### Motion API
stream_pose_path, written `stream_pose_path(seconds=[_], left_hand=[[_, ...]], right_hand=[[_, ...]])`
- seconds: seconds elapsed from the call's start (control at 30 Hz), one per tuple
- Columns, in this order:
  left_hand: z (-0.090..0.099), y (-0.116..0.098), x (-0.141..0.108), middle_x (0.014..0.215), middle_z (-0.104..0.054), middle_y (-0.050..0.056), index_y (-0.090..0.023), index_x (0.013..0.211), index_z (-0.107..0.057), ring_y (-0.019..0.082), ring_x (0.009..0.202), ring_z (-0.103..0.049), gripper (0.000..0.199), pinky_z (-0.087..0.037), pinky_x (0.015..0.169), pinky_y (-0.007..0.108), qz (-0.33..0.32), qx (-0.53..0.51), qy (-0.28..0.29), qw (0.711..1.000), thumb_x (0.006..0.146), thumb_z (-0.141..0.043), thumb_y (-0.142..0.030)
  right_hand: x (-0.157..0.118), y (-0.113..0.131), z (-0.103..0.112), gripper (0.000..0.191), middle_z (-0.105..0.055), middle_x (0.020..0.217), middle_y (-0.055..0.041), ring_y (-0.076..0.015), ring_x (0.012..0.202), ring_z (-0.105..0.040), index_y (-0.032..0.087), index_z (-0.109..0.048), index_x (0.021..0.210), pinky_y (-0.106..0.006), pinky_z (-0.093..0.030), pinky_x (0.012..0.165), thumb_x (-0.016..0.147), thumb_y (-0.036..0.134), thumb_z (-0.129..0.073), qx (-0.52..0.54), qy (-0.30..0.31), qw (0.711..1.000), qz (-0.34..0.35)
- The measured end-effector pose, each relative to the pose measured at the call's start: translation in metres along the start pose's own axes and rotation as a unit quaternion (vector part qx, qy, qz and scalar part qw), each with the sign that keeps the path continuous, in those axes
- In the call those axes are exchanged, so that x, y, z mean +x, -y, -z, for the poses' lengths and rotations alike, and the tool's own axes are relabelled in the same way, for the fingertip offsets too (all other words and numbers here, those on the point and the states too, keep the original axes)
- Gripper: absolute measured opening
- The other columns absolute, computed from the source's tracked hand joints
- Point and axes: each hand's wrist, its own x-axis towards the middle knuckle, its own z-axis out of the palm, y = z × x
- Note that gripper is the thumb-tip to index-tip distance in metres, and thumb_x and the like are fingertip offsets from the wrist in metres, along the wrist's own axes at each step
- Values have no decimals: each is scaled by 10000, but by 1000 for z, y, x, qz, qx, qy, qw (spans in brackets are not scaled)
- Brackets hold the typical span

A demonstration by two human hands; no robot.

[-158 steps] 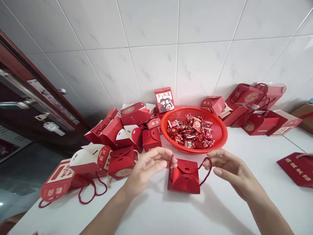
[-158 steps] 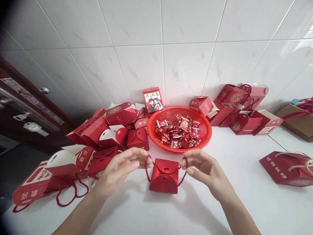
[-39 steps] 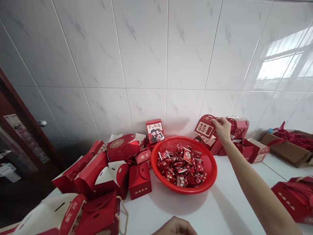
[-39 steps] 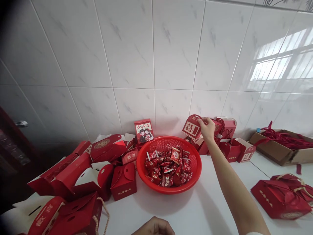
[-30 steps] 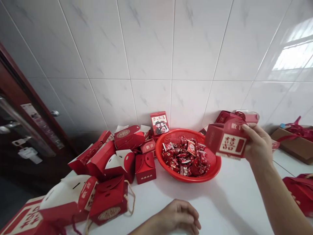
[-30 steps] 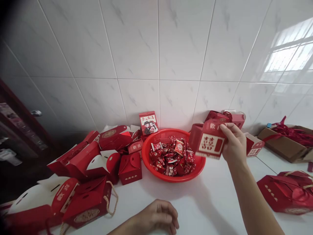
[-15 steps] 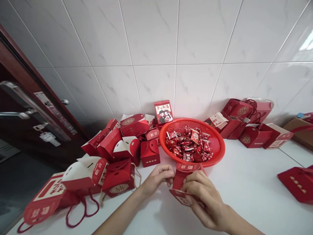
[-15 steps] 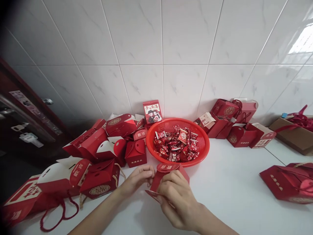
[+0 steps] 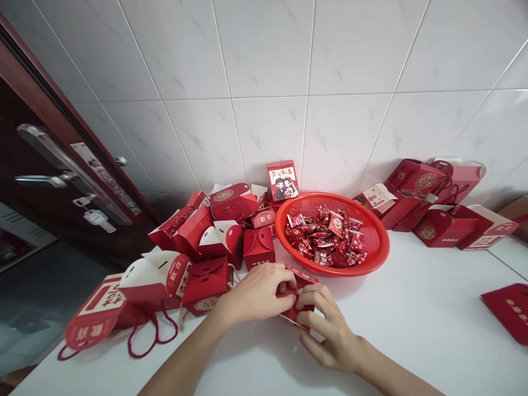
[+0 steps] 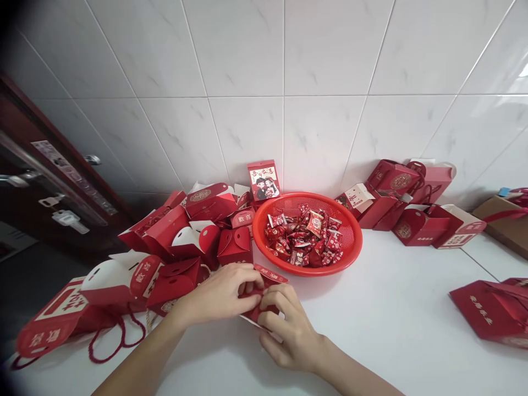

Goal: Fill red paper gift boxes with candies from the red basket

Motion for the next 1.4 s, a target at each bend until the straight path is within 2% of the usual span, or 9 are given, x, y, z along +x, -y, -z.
stream_pose_path(seconds=[0.13,0.27,0.4,0.57,0.77,0.97,1.13,1.27,1.4], left_hand=[[7,-2,6,697,-688,9,-204,725,-668,181,663,-614,84,-289,578,280,-14,57,55,997,767,-596,-190],[9,-3,11,817,-760,25,-247,889,-735,208,707,-671,190,-282,566,282,-30,62,80,994,815,-574,-181],[11,-2,15,854,-774,41,-255,960,-739,239,737,-694,231,-298,566,285,-25,100,116,988,776,-621,-179],[13,-3,19,911,-768,100,-201,1003,-708,310,810,-705,284,-399,625,313,9,148,142,979,740,-697,-308],[6,-4,20,920,-749,98,-207,949,-701,327,876,-695,237,-473,758,373,45,178,138,973,718,-676,-251],[-3,-12,21,722,-708,70,-208,818,-732,287,708,-674,155,-423,647,327,47,130,152,979,715,-695,-317],[-8,-10,20,848,-719,68,-262,1099,-758,309,814,-674,402,-409,655,311,35,99,130,986,732,-734,-425],[-11,-3,20,1023,-709,63,-322,1268,-687,330,973,-658,613,-448,766,326,20,68,128,989,693,-791,-508],[-10,-1,21,1203,-694,63,-308,1337,-627,308,1056,-656,679,-456,861,324,-11,32,118,992,690,-805,-415]], right_hand=[[2,-4,2,109,-639,961,-84,-245,936,-574,201,-590,1012,-434,-528,824,923,197,-528,43,31,999,8],[5,-6,8,235,-671,1030,-107,-244,989,-582,188,-614,1128,-434,-527,884,1014,219,-410,39,71,997,-10],[24,-5,23,422,-694,1050,-110,-235,1027,-583,186,-657,1126,-423,-486,959,1085,289,-250,32,201,979,-31],[52,5,35,406,-706,877,-90,-225,891,-558,180,-716,951,-400,-448,901,1077,289,-346,-62,300,951,-51],[66,18,32,405,-675,757,-85,-218,801,-540,161,-732,828,-393,-409,827,1052,261,-408,-149,337,927,-67],[69,19,45,329,-664,845,-59,-180,731,-536,179,-693,743,-356,-414,749,1003,245,-502,-133,336,929,-85],[67,13,63,316,-685,832,-47,-162,698,-575,185,-649,672,-309,-436,641,963,134,-536,-74,321,939,-97],[63,10,69,290,-684,827,-33,-145,641,-586,195,-625,655,-284,-402,504,922,93,-573,-35,328,938,-104],[56,12,57,187,-706,953,-91,-228,830,-667,177,-710,832,-342,-518,665,970,276,-633,-123,297,944,-73]])
